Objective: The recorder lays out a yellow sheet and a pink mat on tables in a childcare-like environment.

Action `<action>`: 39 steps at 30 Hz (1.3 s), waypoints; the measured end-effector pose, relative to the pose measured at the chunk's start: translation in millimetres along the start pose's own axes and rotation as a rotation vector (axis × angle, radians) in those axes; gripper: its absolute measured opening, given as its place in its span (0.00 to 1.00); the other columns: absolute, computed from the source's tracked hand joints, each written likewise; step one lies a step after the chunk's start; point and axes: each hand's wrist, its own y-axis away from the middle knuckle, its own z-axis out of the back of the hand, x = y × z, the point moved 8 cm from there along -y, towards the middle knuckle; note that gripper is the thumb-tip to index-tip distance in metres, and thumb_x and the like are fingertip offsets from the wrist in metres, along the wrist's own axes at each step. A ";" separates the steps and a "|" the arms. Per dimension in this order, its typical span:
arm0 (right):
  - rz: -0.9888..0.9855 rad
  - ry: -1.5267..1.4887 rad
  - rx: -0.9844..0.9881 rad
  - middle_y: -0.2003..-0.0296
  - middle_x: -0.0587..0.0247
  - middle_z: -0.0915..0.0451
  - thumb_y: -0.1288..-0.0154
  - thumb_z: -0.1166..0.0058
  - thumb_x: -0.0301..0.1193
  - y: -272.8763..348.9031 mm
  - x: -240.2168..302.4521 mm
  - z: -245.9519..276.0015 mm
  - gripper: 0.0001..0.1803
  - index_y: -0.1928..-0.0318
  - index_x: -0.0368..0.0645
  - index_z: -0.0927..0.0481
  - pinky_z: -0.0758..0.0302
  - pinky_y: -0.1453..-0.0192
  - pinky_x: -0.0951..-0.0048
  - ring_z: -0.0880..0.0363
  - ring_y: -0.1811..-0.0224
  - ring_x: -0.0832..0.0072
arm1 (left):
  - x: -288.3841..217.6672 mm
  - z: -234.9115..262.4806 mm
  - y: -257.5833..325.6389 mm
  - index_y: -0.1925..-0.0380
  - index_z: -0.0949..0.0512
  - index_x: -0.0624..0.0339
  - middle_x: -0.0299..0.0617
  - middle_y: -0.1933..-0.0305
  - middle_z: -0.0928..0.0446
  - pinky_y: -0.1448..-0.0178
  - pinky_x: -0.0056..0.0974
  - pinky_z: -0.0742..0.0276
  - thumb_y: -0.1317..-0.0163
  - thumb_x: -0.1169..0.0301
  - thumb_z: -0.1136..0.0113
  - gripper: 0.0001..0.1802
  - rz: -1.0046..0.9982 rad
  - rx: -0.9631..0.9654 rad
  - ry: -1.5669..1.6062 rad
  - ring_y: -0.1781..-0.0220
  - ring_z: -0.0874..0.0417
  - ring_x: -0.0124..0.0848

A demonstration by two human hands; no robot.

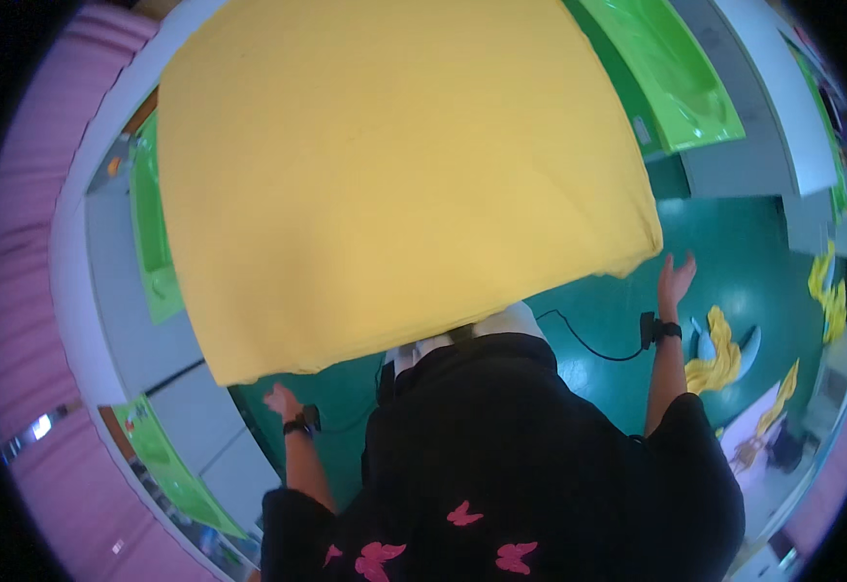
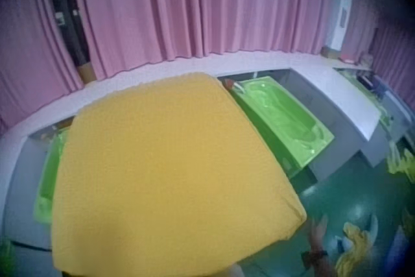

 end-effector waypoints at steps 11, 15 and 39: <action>0.171 0.179 0.105 0.29 0.56 0.44 0.30 0.58 0.42 34.4 143.2 36.0 0.27 0.32 0.56 0.37 0.48 0.27 0.49 0.47 0.27 0.58 | -280.2 -217.0 308.7 0.30 0.43 0.50 0.45 0.25 0.48 0.24 0.57 0.62 0.33 0.59 0.59 0.31 -1.517 0.219 -1.090 0.23 0.53 0.48; -0.082 0.050 0.292 0.37 0.53 0.31 0.31 0.55 0.41 9.0 0.6 40.7 0.28 0.33 0.49 0.36 0.34 0.35 0.58 0.32 0.37 0.57 | -269.2 -224.6 320.7 0.31 0.40 0.51 0.46 0.26 0.46 0.25 0.58 0.61 0.36 0.61 0.55 0.31 -1.526 0.235 -0.906 0.23 0.52 0.48; 0.020 -0.657 0.764 0.71 0.60 0.18 0.35 0.52 0.33 117.1 126.1 14.4 0.13 0.63 0.35 0.19 0.23 0.64 0.72 0.19 0.70 0.75 | -257.4 -213.9 312.9 0.37 0.34 0.58 0.50 0.31 0.38 0.26 0.53 0.55 0.35 0.66 0.57 0.26 -1.620 0.096 -0.605 0.26 0.45 0.47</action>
